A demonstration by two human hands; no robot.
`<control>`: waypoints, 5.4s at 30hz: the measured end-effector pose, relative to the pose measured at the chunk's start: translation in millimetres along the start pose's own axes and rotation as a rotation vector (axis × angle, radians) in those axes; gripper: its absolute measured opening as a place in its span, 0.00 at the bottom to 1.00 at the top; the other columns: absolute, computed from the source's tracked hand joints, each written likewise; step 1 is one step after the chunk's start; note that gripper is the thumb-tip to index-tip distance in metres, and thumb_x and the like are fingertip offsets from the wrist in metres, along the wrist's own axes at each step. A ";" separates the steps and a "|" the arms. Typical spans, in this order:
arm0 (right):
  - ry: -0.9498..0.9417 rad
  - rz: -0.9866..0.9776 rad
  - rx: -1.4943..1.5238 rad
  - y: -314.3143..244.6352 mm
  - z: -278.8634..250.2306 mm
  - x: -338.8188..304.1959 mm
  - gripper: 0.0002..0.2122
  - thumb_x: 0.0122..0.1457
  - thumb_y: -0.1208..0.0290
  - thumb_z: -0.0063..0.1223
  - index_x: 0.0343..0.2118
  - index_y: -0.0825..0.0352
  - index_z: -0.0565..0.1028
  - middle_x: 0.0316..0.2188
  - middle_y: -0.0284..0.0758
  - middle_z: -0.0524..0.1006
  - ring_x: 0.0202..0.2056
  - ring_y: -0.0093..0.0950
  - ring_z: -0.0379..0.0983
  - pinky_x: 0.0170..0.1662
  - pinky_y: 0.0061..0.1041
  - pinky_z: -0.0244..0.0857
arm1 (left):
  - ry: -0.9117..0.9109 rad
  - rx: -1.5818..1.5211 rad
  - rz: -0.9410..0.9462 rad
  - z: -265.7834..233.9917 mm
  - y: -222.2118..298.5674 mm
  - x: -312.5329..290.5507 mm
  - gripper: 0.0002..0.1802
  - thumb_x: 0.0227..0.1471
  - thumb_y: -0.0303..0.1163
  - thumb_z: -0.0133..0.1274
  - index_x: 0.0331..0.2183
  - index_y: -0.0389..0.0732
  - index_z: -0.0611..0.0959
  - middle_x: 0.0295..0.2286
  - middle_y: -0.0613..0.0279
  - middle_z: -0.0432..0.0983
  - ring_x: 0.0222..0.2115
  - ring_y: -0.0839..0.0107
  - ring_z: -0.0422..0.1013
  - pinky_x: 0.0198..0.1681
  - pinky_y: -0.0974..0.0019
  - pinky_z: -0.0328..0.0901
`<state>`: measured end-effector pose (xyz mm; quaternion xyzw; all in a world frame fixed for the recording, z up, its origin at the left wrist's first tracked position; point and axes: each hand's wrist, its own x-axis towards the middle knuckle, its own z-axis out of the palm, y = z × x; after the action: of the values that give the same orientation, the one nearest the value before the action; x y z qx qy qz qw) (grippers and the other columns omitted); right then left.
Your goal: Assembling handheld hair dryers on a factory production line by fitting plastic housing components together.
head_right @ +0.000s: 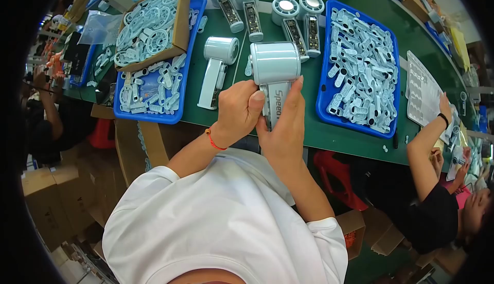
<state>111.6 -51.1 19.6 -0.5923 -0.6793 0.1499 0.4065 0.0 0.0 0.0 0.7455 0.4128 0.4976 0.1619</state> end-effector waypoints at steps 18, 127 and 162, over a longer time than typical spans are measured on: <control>-0.036 0.188 0.368 13.7 -1.8 10.2 0.40 0.41 0.77 0.57 0.58 0.74 0.48 0.47 0.47 0.64 0.46 0.37 0.65 0.47 0.29 0.60 | -0.141 -0.235 -0.278 -8.1 -2.5 13.9 0.24 0.48 0.52 0.50 0.25 0.37 0.74 0.12 0.60 0.69 0.14 0.64 0.69 0.18 0.68 0.62; -0.274 0.492 0.743 -18.5 -29.7 7.3 0.14 0.47 0.85 0.54 0.39 0.75 0.71 0.33 0.38 0.75 0.36 0.25 0.74 0.39 0.20 0.67 | -0.351 -1.124 -0.812 -64.0 -3.4 -31.7 0.46 0.41 0.34 0.61 0.56 0.34 0.53 0.47 0.56 0.59 0.47 0.69 0.60 0.49 0.67 0.58; -0.293 0.518 0.769 19.6 -6.7 27.5 0.26 0.45 0.65 0.62 0.45 0.73 0.66 0.39 0.38 0.72 0.40 0.24 0.69 0.41 0.22 0.64 | -0.411 -0.502 -0.605 -35.4 3.9 -8.3 0.35 0.40 0.34 0.55 0.48 0.28 0.61 0.34 0.46 0.70 0.32 0.59 0.71 0.37 0.63 0.65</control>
<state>130.8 -22.5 20.7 -0.5216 -0.4550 0.5681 0.4452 -30.5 -14.8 13.5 0.6122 0.4379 0.3543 0.5550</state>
